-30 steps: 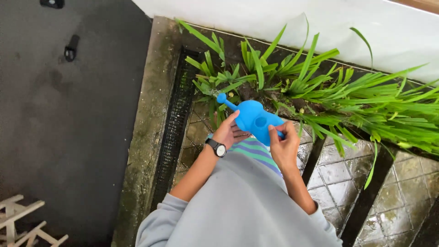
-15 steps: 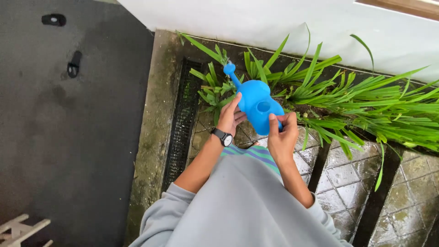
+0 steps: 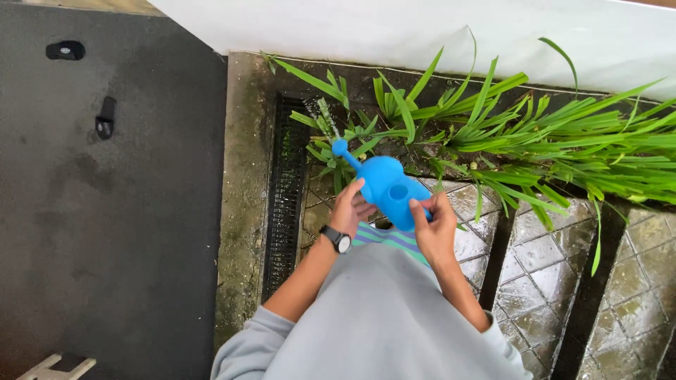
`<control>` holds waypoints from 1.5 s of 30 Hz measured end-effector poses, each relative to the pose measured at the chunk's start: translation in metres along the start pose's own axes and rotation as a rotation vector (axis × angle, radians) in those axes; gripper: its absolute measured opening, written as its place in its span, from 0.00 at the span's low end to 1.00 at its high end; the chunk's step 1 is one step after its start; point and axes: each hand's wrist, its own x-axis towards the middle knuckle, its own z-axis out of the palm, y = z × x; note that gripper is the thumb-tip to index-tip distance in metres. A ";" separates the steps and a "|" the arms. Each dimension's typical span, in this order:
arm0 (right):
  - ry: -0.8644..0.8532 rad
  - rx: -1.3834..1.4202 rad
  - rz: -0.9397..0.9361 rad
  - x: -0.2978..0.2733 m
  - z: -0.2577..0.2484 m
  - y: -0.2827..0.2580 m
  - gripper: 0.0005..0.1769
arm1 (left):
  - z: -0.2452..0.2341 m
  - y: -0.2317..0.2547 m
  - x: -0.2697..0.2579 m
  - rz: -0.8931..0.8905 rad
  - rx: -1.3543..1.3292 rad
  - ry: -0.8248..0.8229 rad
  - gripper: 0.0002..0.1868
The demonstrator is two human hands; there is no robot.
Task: Watering plants in a garden bed using a small watering can that is refilled from a larger bucket.
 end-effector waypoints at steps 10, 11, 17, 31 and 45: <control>0.044 -0.009 0.070 -0.041 -0.046 0.018 0.10 | 0.012 -0.045 -0.022 -0.060 0.035 -0.058 0.30; 0.047 -0.010 0.070 -0.044 -0.048 0.018 0.10 | 0.021 -0.040 -0.029 -0.061 0.036 -0.061 0.30; 0.087 0.057 0.029 -0.057 -0.078 0.026 0.10 | 0.066 -0.051 -0.040 0.013 0.061 -0.066 0.37; 0.139 0.091 -0.003 -0.069 -0.189 0.029 0.12 | 0.156 -0.146 -0.039 0.059 0.121 -0.032 0.47; 0.218 0.072 0.054 -0.060 -0.213 0.063 0.10 | 0.196 -0.158 -0.043 0.016 0.208 -0.024 0.45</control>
